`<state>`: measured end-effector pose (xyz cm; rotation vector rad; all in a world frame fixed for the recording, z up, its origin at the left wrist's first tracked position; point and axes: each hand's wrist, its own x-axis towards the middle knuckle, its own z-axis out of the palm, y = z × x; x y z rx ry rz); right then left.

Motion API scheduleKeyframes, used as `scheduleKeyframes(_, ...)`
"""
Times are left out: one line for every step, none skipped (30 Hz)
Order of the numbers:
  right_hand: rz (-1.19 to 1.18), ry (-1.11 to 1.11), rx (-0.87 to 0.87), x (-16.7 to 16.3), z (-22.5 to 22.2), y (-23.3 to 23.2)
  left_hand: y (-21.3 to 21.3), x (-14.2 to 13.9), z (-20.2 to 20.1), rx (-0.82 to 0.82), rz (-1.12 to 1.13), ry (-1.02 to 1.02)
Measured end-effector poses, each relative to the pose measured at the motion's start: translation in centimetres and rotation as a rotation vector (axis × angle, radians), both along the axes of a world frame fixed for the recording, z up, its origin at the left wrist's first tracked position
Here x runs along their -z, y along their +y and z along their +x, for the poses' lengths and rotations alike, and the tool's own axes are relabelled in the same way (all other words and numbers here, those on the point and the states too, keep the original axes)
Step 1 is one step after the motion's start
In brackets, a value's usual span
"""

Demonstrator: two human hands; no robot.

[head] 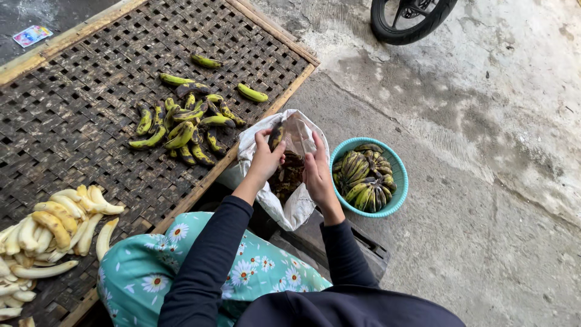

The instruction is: The person sits on the ground and peels bananas one at a time using a knife, cutting the peel and pulling it off by hand. Peeled bananas are placed on a slatted bamboo mat, peels are dropped into a white plastic bag, and unpeeled bananas are taken from a green basket.

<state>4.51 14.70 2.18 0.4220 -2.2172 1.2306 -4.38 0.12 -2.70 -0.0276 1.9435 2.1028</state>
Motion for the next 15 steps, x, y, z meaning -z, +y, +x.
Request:
scheduleKeyframes(-0.040,-0.152,0.043,-0.4,-0.2,-0.2,-0.4,-0.5,0.4,0.019,-0.180,0.096)
scheduleKeyframes(-0.082,-0.306,0.080,-0.8,-0.2,-0.4,-0.5,-1.2,1.0,-0.046,-0.240,0.312)
scheduleKeyframes(-0.124,-0.459,0.113,-1.2,-0.3,-0.8,-0.4,-1.9,1.5,-0.109,-0.296,0.531)
scheduleKeyframes(-0.052,-0.334,0.100,-1.6,-0.3,-1.2,-0.5,-2.5,2.2,-0.172,-0.351,0.746)
scheduleKeyframes(0.019,-0.211,0.084,-1.9,-0.2,-1.8,-0.6,-3.0,2.7,-0.209,-0.443,0.798)
scheduleKeyframes(0.091,-0.084,0.066,-2.2,-0.1,-2.2,-0.5,-3.4,3.1,-0.245,-0.536,0.853)
scheduleKeyframes(0.080,-0.129,0.100,-2.5,-0.1,-2.7,-0.6,-3.8,3.3,-0.284,-0.630,0.910)
scheduleKeyframes(0.071,-0.172,0.133,-2.7,-0.1,-3.1,-0.8,-4.1,3.3,-0.280,-0.610,0.921)
scheduleKeyframes(0.062,-0.216,0.166,-2.8,-0.1,-3.3,-1.0,-4.3,3.3,-0.275,-0.590,0.930)
scheduleKeyframes(0.079,-0.192,0.185,-2.8,-0.1,-3.5,-1.0,-4.4,3.4,-0.267,-0.570,0.936)
scheduleKeyframes(0.097,-0.169,0.203,-2.8,-0.1,-3.6,-1.1,-4.4,3.4,-0.268,-0.554,0.940)
scheduleKeyframes(0.115,-0.146,0.221,-2.6,-0.1,-3.7,-1.2,-4.3,3.5,-0.268,-0.538,0.945)
scheduleKeyframes(0.087,-0.176,0.242,-2.5,-0.3,-3.9,-1.2,-4.2,3.4,-0.269,-0.521,0.952)
scheduleKeyframes(0.058,-0.208,0.261,-2.4,-0.4,-4.0,-1.1,-4.1,3.4,-0.267,-0.525,0.959)
scheduleKeyframes(0.029,-0.241,0.280,-2.2,-0.6,-4.2,-1.0,-3.9,3.4,-0.264,-0.529,0.963)
